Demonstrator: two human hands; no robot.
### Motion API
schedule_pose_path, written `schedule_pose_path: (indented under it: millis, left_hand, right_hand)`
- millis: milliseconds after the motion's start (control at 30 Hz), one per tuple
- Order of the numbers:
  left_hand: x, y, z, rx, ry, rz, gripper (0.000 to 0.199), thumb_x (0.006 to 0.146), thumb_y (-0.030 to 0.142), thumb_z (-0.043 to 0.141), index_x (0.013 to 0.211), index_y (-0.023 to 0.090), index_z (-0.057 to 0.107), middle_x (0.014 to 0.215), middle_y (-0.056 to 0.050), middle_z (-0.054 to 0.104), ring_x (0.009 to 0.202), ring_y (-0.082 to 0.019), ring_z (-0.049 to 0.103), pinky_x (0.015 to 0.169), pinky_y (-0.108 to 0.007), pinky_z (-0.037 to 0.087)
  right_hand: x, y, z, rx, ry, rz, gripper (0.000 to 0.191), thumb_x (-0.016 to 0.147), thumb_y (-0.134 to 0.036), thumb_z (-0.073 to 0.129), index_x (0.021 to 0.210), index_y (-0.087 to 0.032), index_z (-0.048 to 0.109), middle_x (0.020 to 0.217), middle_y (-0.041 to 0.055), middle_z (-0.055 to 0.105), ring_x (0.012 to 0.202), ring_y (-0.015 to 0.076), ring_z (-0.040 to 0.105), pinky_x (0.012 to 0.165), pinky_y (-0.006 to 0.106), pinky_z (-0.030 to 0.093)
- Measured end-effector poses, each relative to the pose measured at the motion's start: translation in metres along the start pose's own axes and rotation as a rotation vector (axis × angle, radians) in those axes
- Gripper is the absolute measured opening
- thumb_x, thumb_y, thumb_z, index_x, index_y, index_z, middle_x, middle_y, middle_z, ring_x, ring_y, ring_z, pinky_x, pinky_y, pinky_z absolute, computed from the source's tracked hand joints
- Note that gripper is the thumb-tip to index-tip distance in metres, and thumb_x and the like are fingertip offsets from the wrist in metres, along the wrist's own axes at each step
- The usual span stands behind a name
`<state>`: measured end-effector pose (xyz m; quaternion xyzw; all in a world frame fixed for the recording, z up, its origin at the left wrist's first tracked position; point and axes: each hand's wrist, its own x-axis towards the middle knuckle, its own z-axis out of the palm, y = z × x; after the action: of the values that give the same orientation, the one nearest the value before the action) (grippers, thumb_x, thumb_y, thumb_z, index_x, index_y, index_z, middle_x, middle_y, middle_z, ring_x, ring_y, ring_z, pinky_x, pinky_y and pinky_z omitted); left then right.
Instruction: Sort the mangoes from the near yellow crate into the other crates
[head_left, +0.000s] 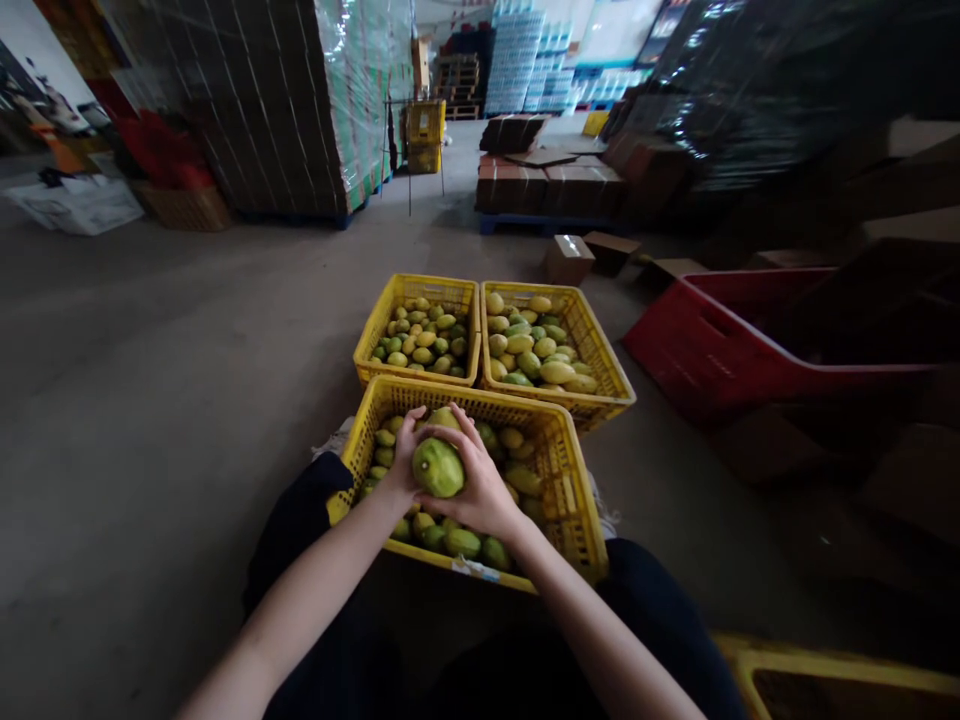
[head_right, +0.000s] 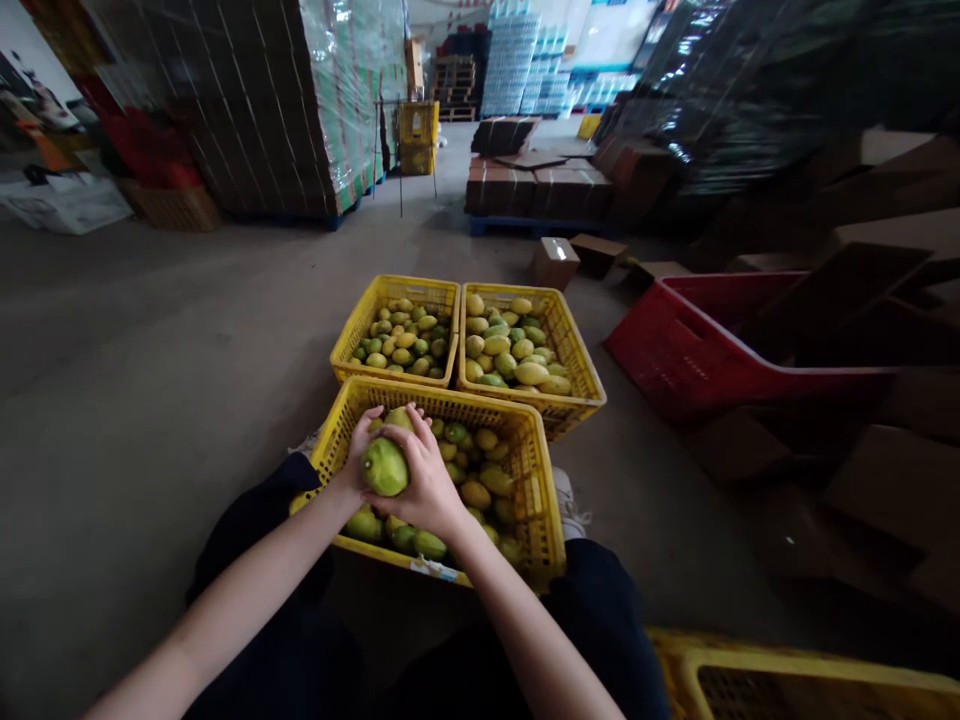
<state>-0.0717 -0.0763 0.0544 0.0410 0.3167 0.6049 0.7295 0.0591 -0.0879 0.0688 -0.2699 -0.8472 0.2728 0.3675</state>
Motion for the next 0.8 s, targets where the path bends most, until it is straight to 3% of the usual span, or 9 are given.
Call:
schedule_pose_path:
  millis: [100, 200, 400, 500, 600, 733, 800]
  left_hand:
    - [0.001, 0.005, 0.008, -0.095, 0.010, -0.026, 0.031, 0.087, 0.034, 0.045, 0.089, 0.011, 0.065, 0.079, -0.010, 0.070, 0.086, -0.023, 0.070, 0.084, -0.033, 0.055]
    - [0.000, 0.015, 0.021, -0.180, 0.076, 0.059, 0.029, 0.090, 0.038, 0.048, 0.098, 0.014, 0.062, 0.084, -0.009, 0.071, 0.085, -0.021, 0.070, 0.081, -0.033, 0.057]
    - [-0.009, 0.035, 0.031, -0.305, 0.097, 0.118, 0.022, 0.091, 0.032, 0.048, 0.088, 0.017, 0.063, 0.078, -0.003, 0.069, 0.078, -0.015, 0.068, 0.078, -0.027, 0.056]
    - [-0.015, 0.034, 0.031, -0.181, 0.110, 0.207, 0.021, 0.085, 0.027, 0.049, 0.076, 0.017, 0.064, 0.070, -0.002, 0.066, 0.070, -0.013, 0.065, 0.071, -0.024, 0.055]
    - [-0.019, 0.030, 0.032, 0.091, 0.044, 0.382, 0.027, 0.080, 0.028, 0.047, 0.063, 0.016, 0.064, 0.063, -0.004, 0.065, 0.066, -0.016, 0.065, 0.066, -0.026, 0.053]
    - [-0.022, 0.027, 0.034, 0.352, -0.051, 0.587, 0.033, 0.078, 0.033, 0.047, 0.061, 0.015, 0.069, 0.061, -0.006, 0.067, 0.071, -0.019, 0.067, 0.071, -0.028, 0.052]
    - [-0.022, 0.026, 0.033, 0.397, -0.069, 0.616, 0.037, 0.078, 0.036, 0.046, 0.061, 0.014, 0.071, 0.066, -0.007, 0.070, 0.070, -0.019, 0.067, 0.071, -0.027, 0.052]
  right_hand:
    - [-0.003, -0.006, 0.000, -0.004, 0.108, 0.035, 0.070, 0.060, -0.042, 0.081, 0.121, -0.025, 0.050, 0.127, 0.0147, 0.059, 0.131, 0.0370, 0.046, 0.109, 0.057, 0.035]
    - [-0.004, -0.010, -0.011, 0.057, 0.219, 0.124, 0.069, 0.058, -0.037, 0.083, 0.117, -0.028, 0.050, 0.114, 0.0095, 0.065, 0.108, 0.0322, 0.062, 0.094, 0.048, 0.050]
    - [0.002, -0.001, -0.037, 0.145, 0.440, 0.239, 0.066, 0.061, -0.033, 0.084, 0.115, -0.029, 0.047, 0.111, 0.0040, 0.063, 0.100, 0.0252, 0.063, 0.091, 0.041, 0.050]
    - [0.004, 0.007, -0.038, 0.174, 0.464, 0.252, 0.067, 0.060, -0.035, 0.085, 0.114, -0.028, 0.046, 0.111, 0.0040, 0.061, 0.103, 0.0253, 0.061, 0.095, 0.042, 0.048]
    - [0.005, 0.009, -0.034, 0.207, 0.448, 0.251, 0.067, 0.060, -0.034, 0.084, 0.114, -0.027, 0.046, 0.113, 0.0049, 0.060, 0.106, 0.0259, 0.060, 0.096, 0.043, 0.047]
    - [0.005, 0.007, -0.028, 0.194, 0.408, 0.222, 0.067, 0.062, -0.032, 0.084, 0.115, -0.028, 0.044, 0.116, 0.0060, 0.061, 0.106, 0.0261, 0.060, 0.096, 0.044, 0.048]
    - [0.004, 0.007, -0.026, 0.173, 0.380, 0.198, 0.067, 0.062, -0.031, 0.083, 0.116, -0.028, 0.043, 0.116, 0.0062, 0.062, 0.107, 0.0261, 0.061, 0.095, 0.044, 0.048]
